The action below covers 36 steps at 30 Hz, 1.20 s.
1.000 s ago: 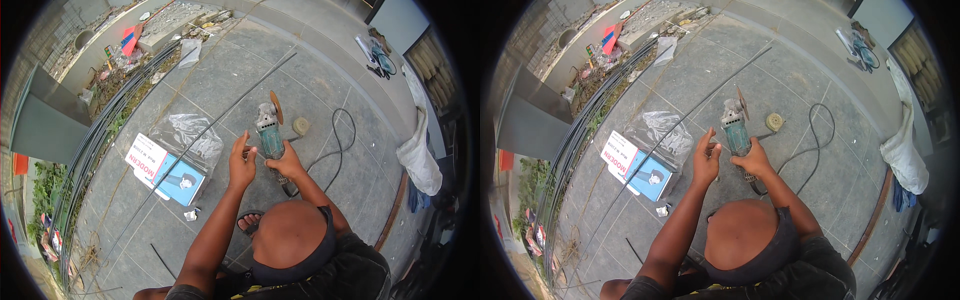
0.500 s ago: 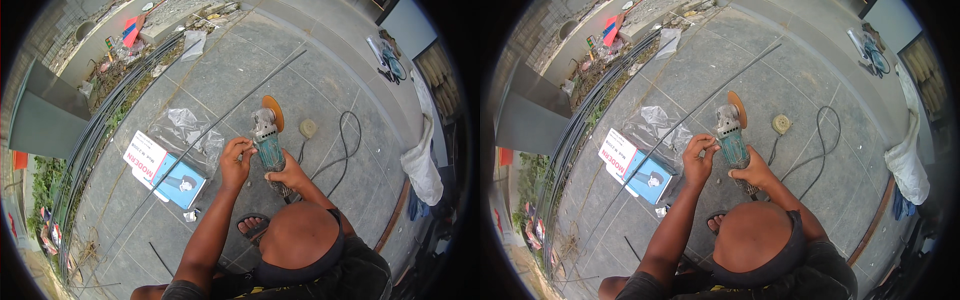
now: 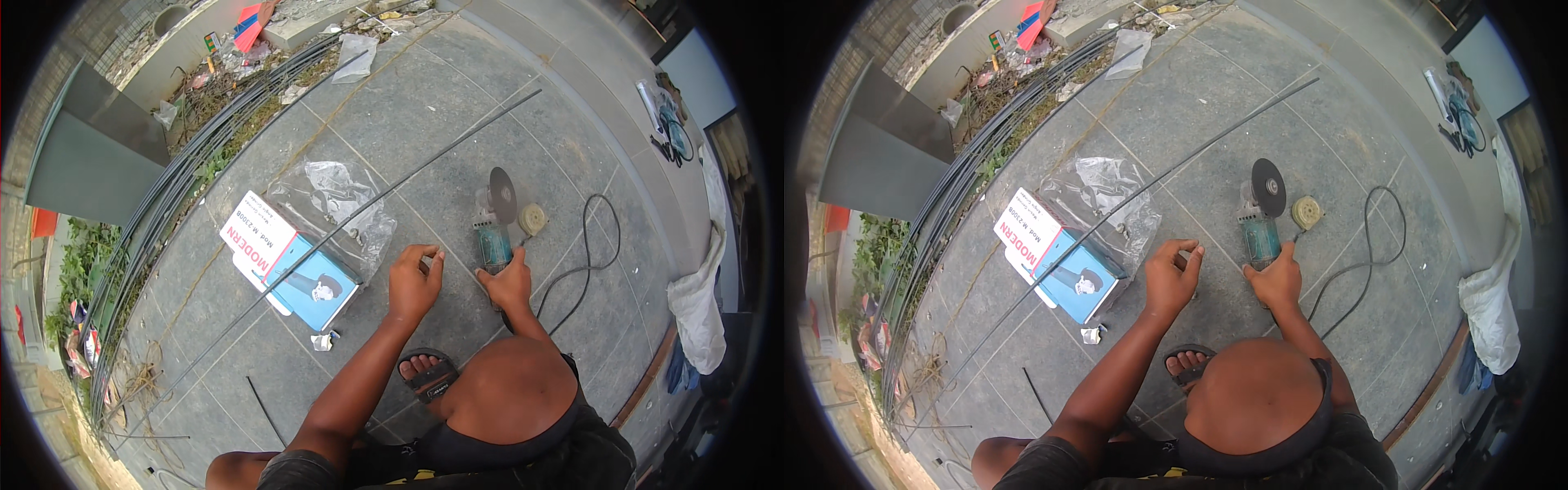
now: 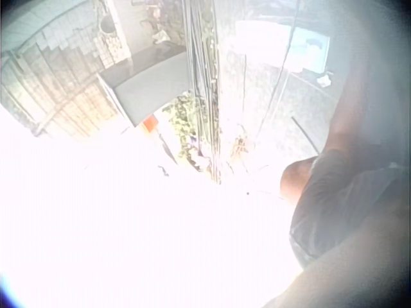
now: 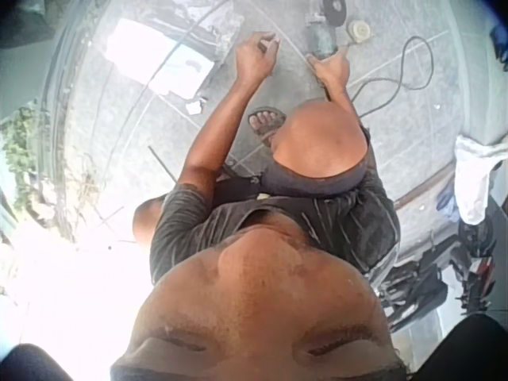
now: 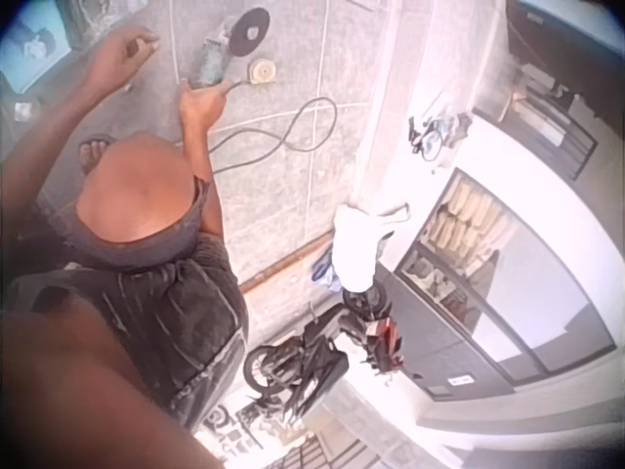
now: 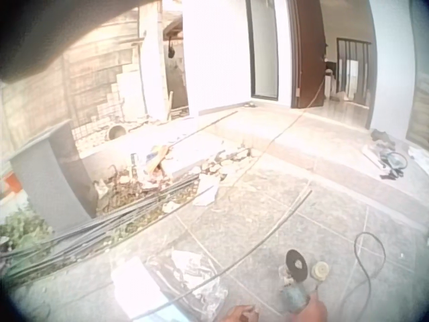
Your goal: The person selects metal rods from a pile, aligns and measures them, and cuts them using an angle grinder.
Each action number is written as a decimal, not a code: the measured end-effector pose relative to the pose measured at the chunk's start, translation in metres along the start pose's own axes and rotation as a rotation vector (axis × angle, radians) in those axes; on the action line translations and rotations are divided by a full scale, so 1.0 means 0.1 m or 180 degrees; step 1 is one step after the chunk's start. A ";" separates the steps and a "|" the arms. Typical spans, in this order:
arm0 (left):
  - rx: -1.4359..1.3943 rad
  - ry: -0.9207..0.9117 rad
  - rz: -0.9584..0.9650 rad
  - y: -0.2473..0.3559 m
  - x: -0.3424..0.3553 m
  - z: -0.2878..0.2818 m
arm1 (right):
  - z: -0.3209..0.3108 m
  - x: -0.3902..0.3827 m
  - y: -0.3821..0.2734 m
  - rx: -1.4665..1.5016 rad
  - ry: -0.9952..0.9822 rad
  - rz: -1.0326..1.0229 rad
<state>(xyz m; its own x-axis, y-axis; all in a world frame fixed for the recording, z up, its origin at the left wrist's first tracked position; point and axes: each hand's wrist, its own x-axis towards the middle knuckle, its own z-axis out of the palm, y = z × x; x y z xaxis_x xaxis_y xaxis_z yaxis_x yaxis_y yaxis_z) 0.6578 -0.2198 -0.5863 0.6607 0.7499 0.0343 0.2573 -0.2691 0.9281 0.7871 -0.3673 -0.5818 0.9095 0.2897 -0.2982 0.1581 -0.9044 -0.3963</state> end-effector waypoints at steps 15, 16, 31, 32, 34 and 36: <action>0.2217 -0.0139 -0.0834 -0.20 0.35 -1.80 | -0.02 0.10 0.43 -0.0552 0.0647 0.0094; 0.2230 -0.0125 -0.0802 -0.24 0.31 -1.88 | 0.00 0.12 0.42 -0.0570 0.0620 0.0057; 0.2675 0.0314 -0.0513 -0.49 0.15 -2.02 | 0.09 0.20 0.64 -0.0431 0.0752 -0.0353; 0.2637 0.0309 -0.0362 -0.48 0.13 -2.00 | 0.07 0.18 0.70 -0.0454 0.0765 -0.0349; 0.2527 0.0409 -0.0509 -0.45 0.08 -2.02 | 0.02 0.10 0.65 -0.0431 0.0557 -0.0082; 0.2420 0.0552 -0.0547 -0.41 0.04 -2.05 | 0.09 0.09 0.76 -0.0507 0.0645 -0.0040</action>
<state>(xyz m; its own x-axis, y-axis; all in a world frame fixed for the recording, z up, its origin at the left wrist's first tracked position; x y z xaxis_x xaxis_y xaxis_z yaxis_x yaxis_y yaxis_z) 0.5051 -0.0819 -0.5484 0.4649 0.8849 0.0289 0.7974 -0.4326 0.4207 0.8038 -0.4307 -0.6219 0.9630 0.2469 -0.1078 0.2137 -0.9437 -0.2524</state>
